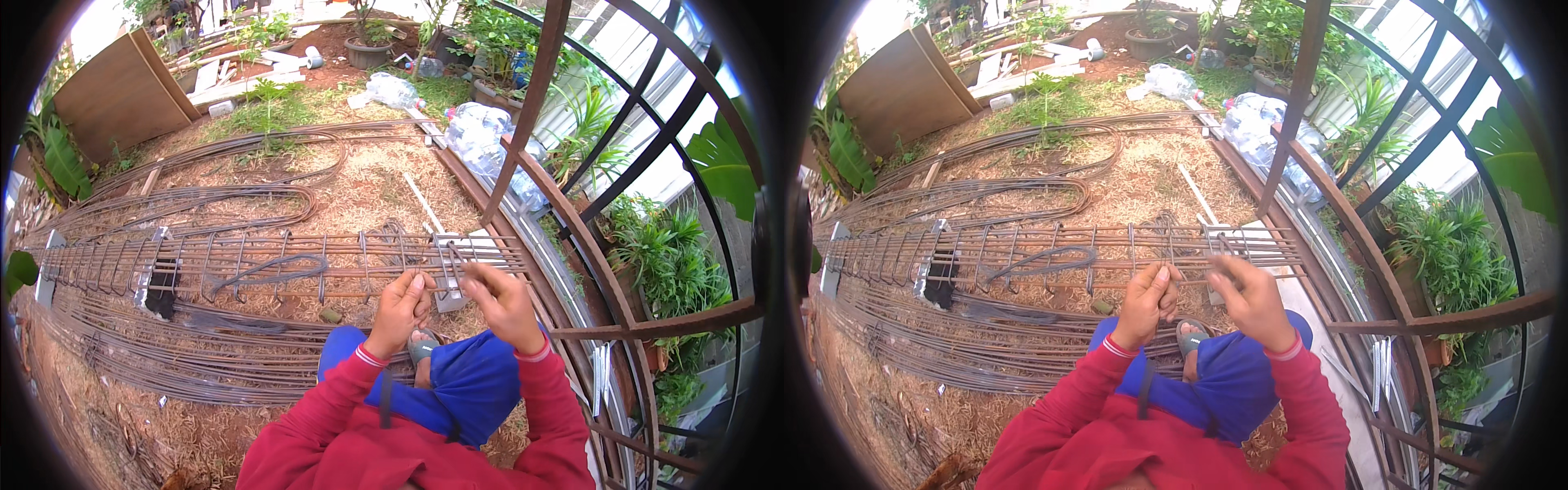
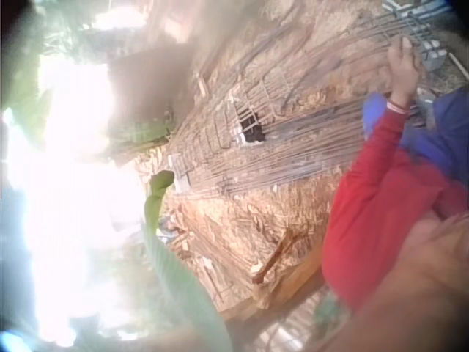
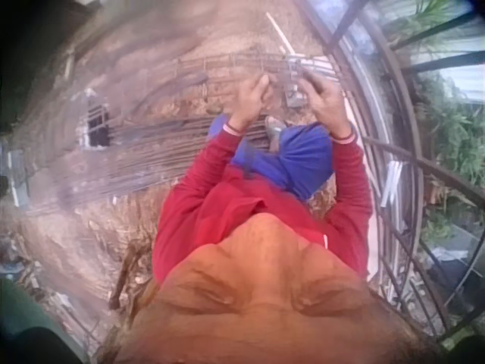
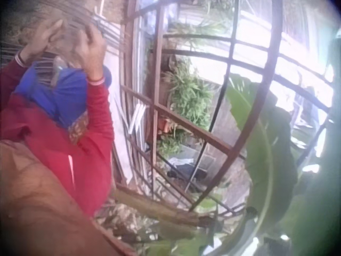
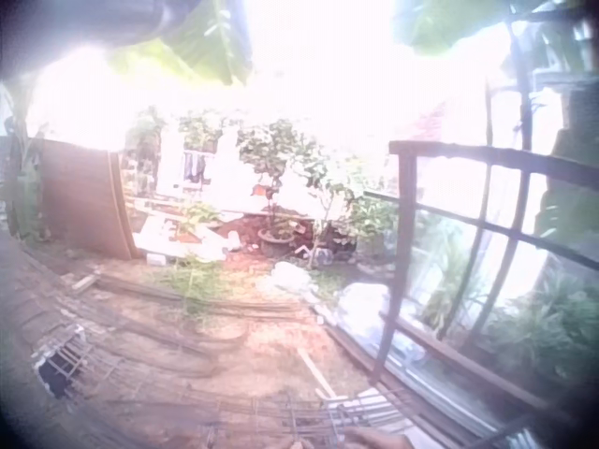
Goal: The person sits on the ground and assembles a metal grid by bending and tying wire ties around intersecting metal rods. They repeatedly pick up wire ties, wrap them around the grid intersections, and twist them to secure the structure.
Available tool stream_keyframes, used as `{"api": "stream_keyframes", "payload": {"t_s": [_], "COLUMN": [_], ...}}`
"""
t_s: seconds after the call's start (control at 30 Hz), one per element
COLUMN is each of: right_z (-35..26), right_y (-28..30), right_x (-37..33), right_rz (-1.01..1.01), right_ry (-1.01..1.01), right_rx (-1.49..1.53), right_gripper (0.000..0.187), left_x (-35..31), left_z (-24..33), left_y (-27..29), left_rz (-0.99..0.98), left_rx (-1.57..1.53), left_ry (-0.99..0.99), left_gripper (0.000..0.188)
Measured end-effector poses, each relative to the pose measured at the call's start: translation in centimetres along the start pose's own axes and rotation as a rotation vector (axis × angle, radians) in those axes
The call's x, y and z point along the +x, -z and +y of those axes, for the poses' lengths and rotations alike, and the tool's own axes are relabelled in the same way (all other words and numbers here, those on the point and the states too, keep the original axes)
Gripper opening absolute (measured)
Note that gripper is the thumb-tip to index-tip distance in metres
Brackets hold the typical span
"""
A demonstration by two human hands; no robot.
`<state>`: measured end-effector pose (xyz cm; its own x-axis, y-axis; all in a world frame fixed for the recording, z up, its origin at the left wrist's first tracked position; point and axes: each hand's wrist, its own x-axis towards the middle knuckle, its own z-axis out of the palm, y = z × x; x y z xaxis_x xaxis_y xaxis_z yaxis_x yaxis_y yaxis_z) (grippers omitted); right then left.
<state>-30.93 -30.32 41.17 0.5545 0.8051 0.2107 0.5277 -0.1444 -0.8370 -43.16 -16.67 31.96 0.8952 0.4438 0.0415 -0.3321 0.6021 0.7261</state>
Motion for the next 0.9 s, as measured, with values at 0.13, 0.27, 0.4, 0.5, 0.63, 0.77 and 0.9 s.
{"api": "stream_keyframes", "payload": {"t_s": [0.13,0.27,0.4,0.5,0.63,0.77,0.9], "right_z": [-0.1,0.7,1.8,2.2,2.3,2.3,2.3], "right_y": [-3.1,-5.0,-5.8,-6.8,-8.0,-8.0,-7.6], "right_x": [7.2,9.9,10.2,9.8,9.3,9.5,9.6], "right_rz": [-0.006,-0.098,-0.100,-0.139,-0.187,-0.176,-0.141], "right_ry": [-0.032,-0.116,-0.134,-0.101,-0.117,-0.093,-0.041], "right_rx": [0.400,0.575,0.508,0.515,0.353,0.405,0.412], "right_gripper": [0.031,0.020,0.016,0.016,0.016,0.017,0.016], "left_x": [-0.4,-0.4,2.1,5.3,8.8,9.7,9.9], "left_z": [0.1,0.3,2.0,5.0,8.9,10.1,9.9], "left_y": [0.0,1.4,3.0,3.7,3.4,2.3,1.3], "left_rz": [-0.059,-0.045,0.117,0.212,0.178,0.158,0.157], "left_rx": [0.036,0.088,0.356,0.480,0.553,0.547,0.500], "left_ry": [0.074,0.128,0.060,-0.204,-0.402,-0.362,-0.358], "left_gripper": [0.027,0.030,0.039,0.038,0.030,0.022,0.022]}}
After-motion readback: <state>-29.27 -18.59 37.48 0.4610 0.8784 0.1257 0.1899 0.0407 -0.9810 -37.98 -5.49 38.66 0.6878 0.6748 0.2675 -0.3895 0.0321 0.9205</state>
